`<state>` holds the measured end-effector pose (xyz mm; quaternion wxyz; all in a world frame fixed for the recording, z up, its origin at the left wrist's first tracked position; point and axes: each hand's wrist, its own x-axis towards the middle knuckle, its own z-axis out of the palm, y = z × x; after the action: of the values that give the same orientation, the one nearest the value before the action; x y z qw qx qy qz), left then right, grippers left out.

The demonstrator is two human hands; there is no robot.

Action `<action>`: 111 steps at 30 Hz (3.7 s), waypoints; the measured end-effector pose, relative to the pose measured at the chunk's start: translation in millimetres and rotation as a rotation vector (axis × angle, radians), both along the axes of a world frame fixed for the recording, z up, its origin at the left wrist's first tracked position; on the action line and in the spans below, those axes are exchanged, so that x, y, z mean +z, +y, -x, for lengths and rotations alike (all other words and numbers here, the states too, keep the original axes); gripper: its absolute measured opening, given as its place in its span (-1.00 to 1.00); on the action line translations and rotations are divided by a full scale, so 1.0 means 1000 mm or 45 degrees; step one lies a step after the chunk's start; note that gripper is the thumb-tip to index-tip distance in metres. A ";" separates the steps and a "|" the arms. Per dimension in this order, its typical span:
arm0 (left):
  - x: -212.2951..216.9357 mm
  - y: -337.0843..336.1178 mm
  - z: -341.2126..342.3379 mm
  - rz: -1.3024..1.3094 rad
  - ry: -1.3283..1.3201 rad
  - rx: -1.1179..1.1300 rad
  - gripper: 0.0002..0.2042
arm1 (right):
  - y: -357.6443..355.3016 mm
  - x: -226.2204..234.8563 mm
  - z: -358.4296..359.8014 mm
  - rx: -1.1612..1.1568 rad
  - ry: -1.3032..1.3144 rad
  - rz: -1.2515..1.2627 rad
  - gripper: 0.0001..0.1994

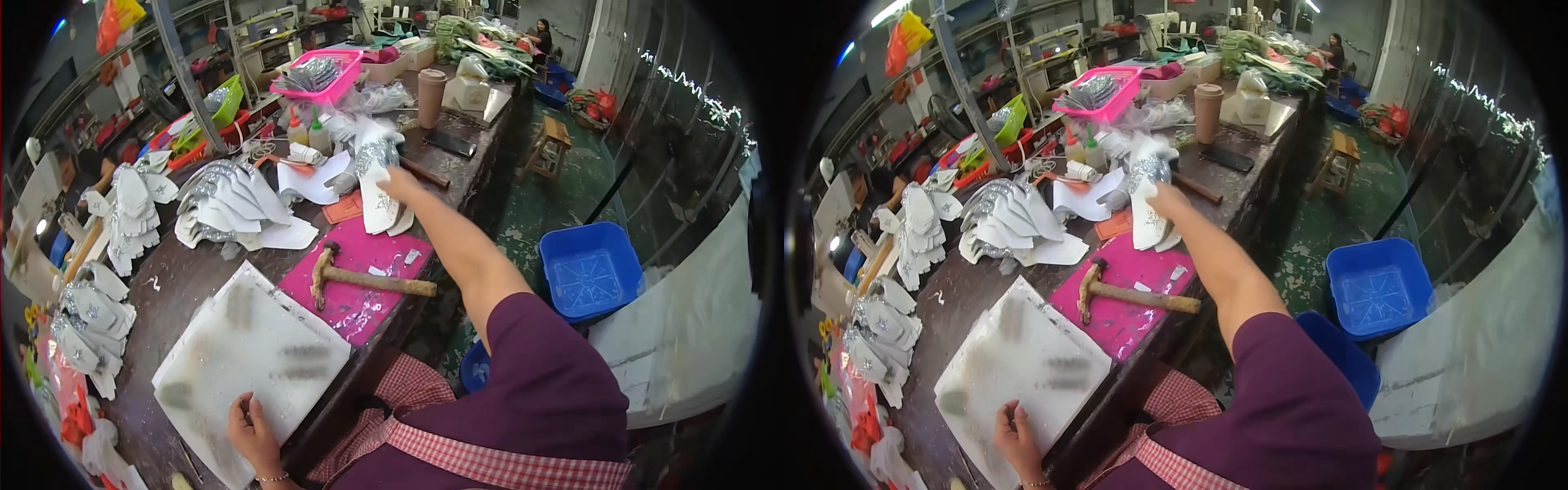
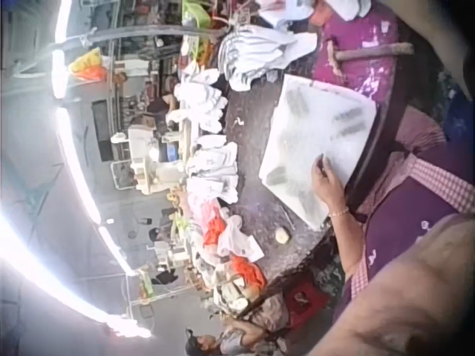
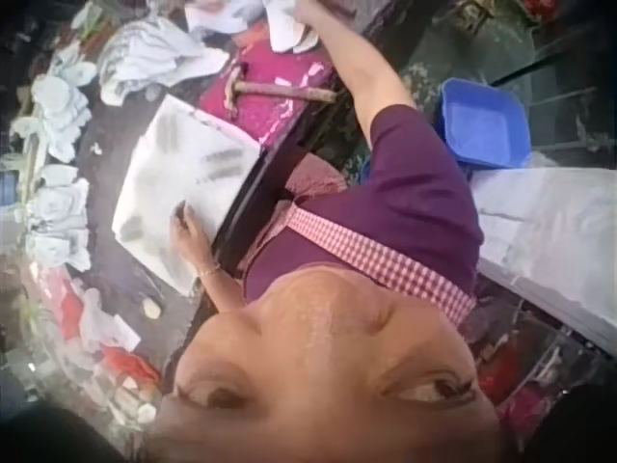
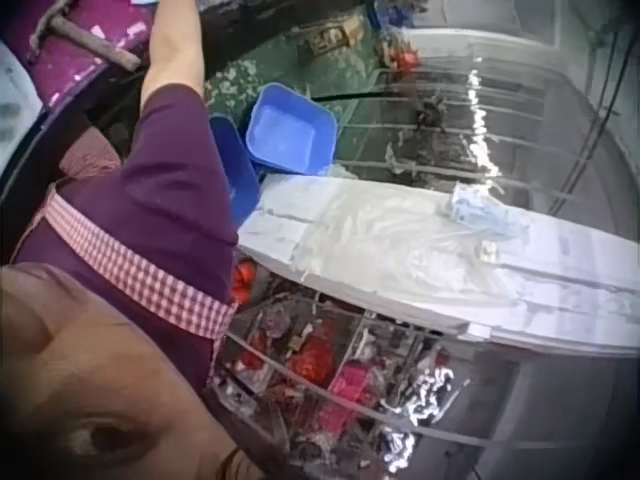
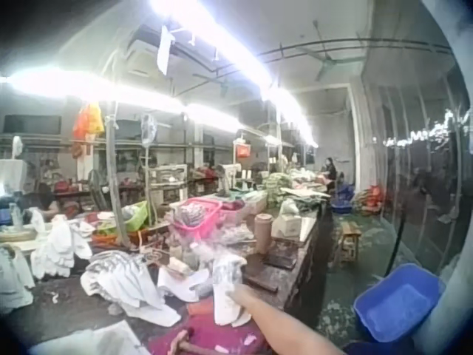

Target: The person uses a hammer and a small metal punch to drive fasteners into white shoe uppers with silver glitter and star decorations. They repeatedly position the punch on marked spots and strike it, then move the uppers and continue the process across multiple units.

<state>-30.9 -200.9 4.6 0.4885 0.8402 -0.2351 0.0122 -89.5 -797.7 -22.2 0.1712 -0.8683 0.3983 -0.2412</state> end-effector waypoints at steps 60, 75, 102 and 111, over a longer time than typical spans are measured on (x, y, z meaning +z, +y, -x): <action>0.005 0.016 0.009 -0.267 -0.334 0.039 -0.91 | 0.416 0.181 -0.102 2.140 -0.187 0.385 -0.58; 0.011 0.018 0.009 -0.110 -0.244 0.115 -0.83 | 0.126 0.064 -0.355 0.684 -0.078 -0.490 0.10; -0.002 0.041 -0.096 -0.607 -0.767 0.224 -0.70 | 0.336 0.216 -0.244 1.203 -0.635 0.543 -0.41; 0.022 0.014 0.068 -0.092 -0.431 -1.249 -0.71 | 0.376 0.140 -0.228 1.134 -0.662 0.424 -0.34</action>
<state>-98.5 -186.6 26.6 0.3627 0.6337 -0.6772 -0.0905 138.4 -422.0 118.0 0.2098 -0.8801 -0.1074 -0.4121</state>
